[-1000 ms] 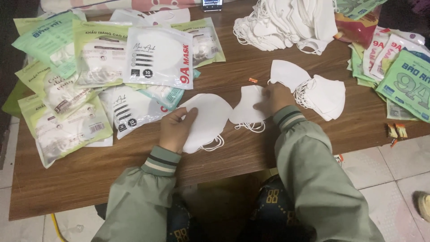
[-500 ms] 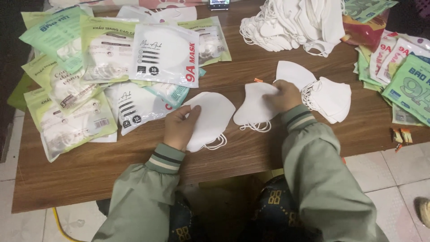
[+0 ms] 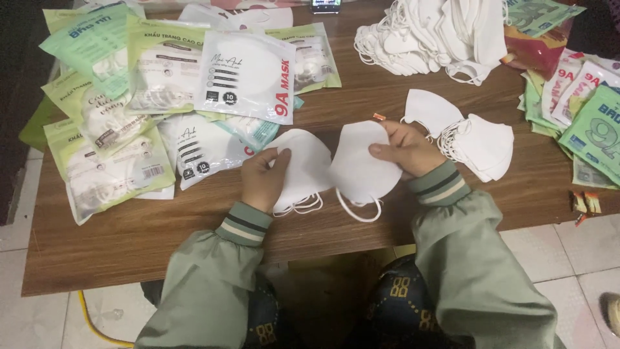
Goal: Folding and stacking white face masks on a wooden table for packaging.
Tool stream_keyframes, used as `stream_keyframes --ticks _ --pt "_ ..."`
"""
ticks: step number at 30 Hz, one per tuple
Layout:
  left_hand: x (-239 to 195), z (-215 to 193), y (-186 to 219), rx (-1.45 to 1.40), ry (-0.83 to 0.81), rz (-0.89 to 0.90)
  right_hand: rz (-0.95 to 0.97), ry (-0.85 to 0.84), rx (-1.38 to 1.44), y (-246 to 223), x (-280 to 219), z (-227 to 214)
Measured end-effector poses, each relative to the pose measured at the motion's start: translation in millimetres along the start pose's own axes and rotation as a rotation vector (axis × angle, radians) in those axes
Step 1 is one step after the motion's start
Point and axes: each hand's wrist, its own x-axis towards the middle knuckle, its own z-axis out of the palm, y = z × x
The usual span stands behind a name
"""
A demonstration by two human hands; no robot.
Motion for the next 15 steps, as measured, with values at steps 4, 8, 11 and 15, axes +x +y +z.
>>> stream_keyframes --ticks 4,8,11,15 --pt "1 1 -1 -0.012 -0.029 -0.029 0.031 -0.084 -0.039 14 6 12" --pt "3 -1 -1 0.047 -0.021 -0.034 0.031 -0.124 0.036 1 5 25" --pt "10 -3 -5 0.102 -0.002 -0.036 0.030 -0.139 0.098 16 11 12" --pt "11 -3 -8 0.028 -0.033 -0.067 0.062 -0.132 0.042 14 11 17"
